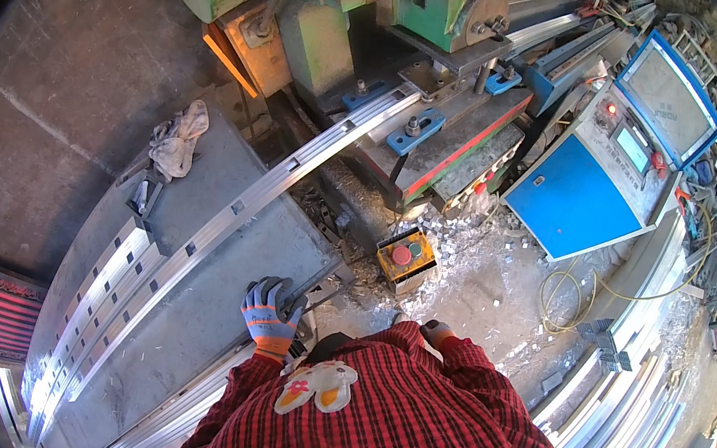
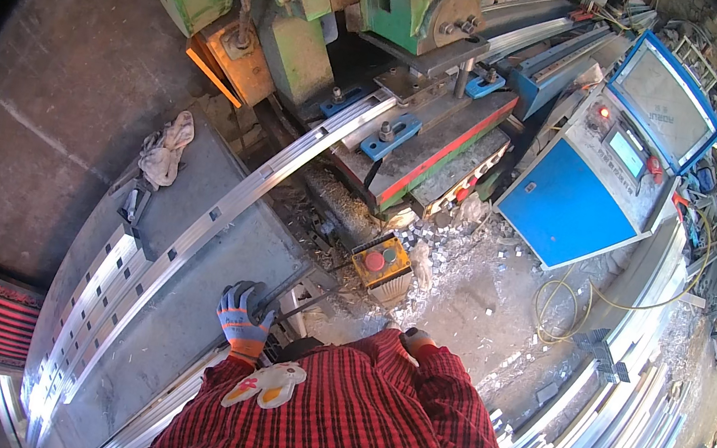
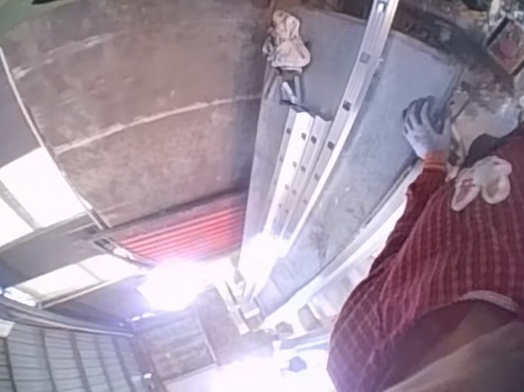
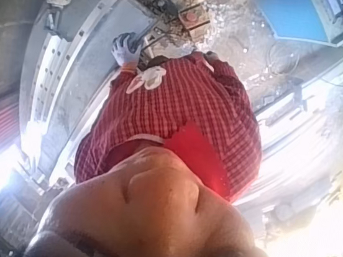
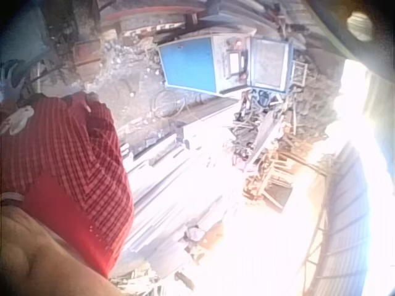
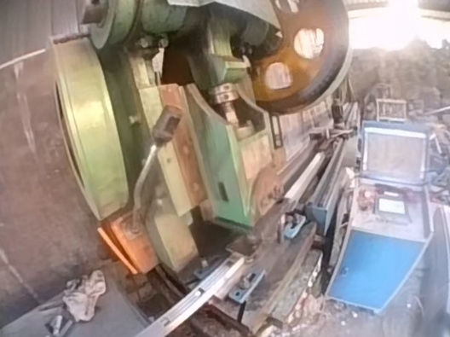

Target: The person repeatedly picks up long aluminum profiles from a workbench, positions them in a cutting machine, and operates the machine to cut the profiles. The person then removes the cut pieces and places them on the workbench. This process is repeated multiple times throughout the video.

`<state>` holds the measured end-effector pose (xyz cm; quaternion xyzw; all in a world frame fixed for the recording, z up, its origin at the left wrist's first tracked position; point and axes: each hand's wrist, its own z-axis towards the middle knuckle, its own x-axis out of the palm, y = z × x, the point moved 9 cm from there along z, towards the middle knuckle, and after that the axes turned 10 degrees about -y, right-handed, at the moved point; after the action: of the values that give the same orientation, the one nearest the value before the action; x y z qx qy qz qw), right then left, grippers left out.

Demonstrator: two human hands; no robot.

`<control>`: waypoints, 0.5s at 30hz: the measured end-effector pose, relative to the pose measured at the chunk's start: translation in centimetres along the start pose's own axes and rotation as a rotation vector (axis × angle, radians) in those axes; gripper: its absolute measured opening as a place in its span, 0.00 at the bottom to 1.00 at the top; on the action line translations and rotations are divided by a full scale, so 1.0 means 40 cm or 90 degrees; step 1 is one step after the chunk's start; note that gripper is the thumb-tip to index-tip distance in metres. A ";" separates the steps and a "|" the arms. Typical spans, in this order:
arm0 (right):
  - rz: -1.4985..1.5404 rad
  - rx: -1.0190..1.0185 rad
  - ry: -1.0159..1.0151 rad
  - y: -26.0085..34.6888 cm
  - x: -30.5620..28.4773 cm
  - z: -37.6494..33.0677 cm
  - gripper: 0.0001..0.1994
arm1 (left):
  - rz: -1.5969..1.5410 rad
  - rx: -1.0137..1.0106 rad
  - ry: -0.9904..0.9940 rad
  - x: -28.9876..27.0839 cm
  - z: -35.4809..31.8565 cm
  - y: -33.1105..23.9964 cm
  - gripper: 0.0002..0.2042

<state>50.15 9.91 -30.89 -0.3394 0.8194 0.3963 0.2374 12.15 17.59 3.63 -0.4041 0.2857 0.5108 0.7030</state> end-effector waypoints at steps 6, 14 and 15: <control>0.009 -0.009 0.010 0.004 -0.002 -0.004 0.28 | -0.011 0.004 -0.011 -0.005 0.003 -0.003 0.29; 0.016 -0.003 0.004 0.020 -0.015 -0.013 0.28 | -0.019 0.004 -0.011 -0.005 0.005 -0.005 0.28; 0.010 -0.002 0.005 0.019 -0.013 -0.012 0.28 | -0.016 0.003 -0.006 -0.006 0.005 -0.005 0.28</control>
<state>49.86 10.07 -29.90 -0.3351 0.8222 0.3982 0.2307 12.26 17.62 4.00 -0.4032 0.2785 0.5032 0.7118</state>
